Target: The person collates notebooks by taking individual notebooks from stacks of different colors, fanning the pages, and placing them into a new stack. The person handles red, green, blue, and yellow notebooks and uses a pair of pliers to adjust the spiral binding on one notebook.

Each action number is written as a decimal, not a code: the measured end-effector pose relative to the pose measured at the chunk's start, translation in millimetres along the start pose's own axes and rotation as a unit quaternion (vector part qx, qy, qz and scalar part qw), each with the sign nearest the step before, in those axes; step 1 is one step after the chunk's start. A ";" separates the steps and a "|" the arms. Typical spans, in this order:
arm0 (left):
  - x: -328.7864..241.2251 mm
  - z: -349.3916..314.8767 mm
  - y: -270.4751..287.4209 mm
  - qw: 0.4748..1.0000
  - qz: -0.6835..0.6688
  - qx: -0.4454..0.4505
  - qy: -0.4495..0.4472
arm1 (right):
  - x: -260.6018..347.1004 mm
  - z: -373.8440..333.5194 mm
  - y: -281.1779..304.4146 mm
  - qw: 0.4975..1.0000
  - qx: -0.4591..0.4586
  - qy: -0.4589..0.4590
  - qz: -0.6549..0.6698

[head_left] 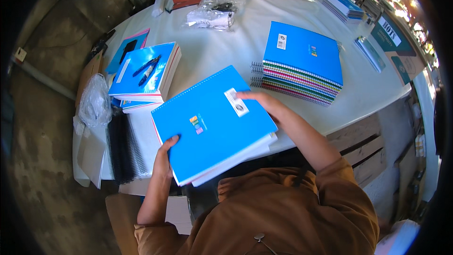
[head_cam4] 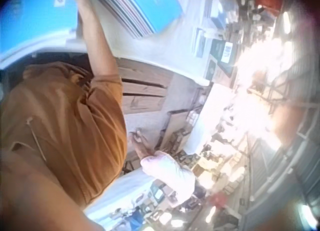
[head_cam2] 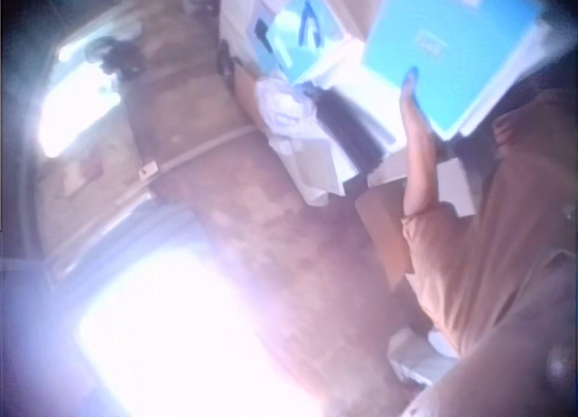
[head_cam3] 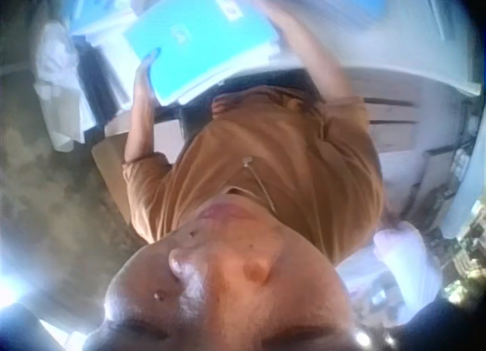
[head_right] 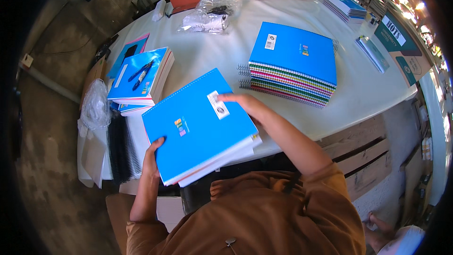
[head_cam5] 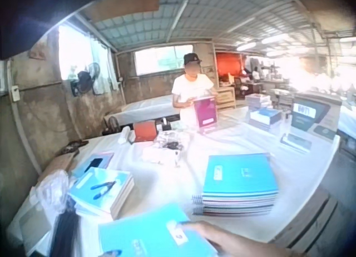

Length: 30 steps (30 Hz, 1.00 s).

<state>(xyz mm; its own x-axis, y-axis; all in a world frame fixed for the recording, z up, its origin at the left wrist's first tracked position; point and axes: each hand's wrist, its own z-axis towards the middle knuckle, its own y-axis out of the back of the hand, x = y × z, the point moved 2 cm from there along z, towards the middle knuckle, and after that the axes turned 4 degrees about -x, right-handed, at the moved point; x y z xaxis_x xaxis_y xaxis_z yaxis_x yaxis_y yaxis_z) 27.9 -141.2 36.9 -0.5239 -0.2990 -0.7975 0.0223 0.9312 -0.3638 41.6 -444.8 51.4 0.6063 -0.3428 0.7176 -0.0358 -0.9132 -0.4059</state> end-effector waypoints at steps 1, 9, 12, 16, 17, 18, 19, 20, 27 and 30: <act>1.7 9.0 -4.7 1.000 -0.015 -0.007 -0.005 | 7.4 18.4 6.8 0.999 0.019 -0.003 -0.046; 20.8 29.5 -8.0 0.989 -0.098 -0.106 -0.024 | 22.8 57.4 25.8 0.954 0.008 0.133 -0.270; 22.4 28.4 -13.7 0.985 -0.104 -0.127 -0.044 | -1.6 55.0 38.1 0.961 0.055 0.222 -0.157; 26.8 34.0 -28.4 0.979 -0.123 -0.159 -0.040 | -41.6 52.9 51.0 0.920 -0.034 0.333 -0.203; 27.6 37.2 -34.4 0.976 -0.132 -0.168 -0.038 | -42.8 47.9 50.1 0.888 -0.061 0.362 -0.276; 27.4 38.7 -38.8 0.974 -0.136 -0.178 -0.040 | -40.7 43.0 44.4 0.848 -0.082 0.391 -0.347; 27.8 40.6 -44.1 0.973 -0.147 -0.176 -0.037 | -38.3 38.6 38.7 0.842 -0.090 0.387 -0.364; 27.3 41.6 -48.7 0.972 -0.158 -0.171 -0.040 | -37.8 39.3 35.3 0.842 -0.078 0.389 -0.365; 50.5 40.3 -68.5 0.971 -0.148 -0.176 -0.068 | -44.6 36.5 35.7 0.764 -0.062 0.419 -0.486; 53.3 39.4 -55.1 0.973 -0.136 -0.175 -0.069 | -44.9 28.7 30.6 0.739 -0.031 0.391 -0.548</act>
<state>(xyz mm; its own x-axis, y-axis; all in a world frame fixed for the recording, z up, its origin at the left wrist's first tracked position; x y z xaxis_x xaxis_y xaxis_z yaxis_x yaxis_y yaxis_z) 32.3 -216.7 -4.6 -0.3510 -0.5465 -0.7604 -0.4055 0.8207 -0.4026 36.1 -451.0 -9.5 -0.3446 0.6103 0.7133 0.0852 -0.7364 0.6712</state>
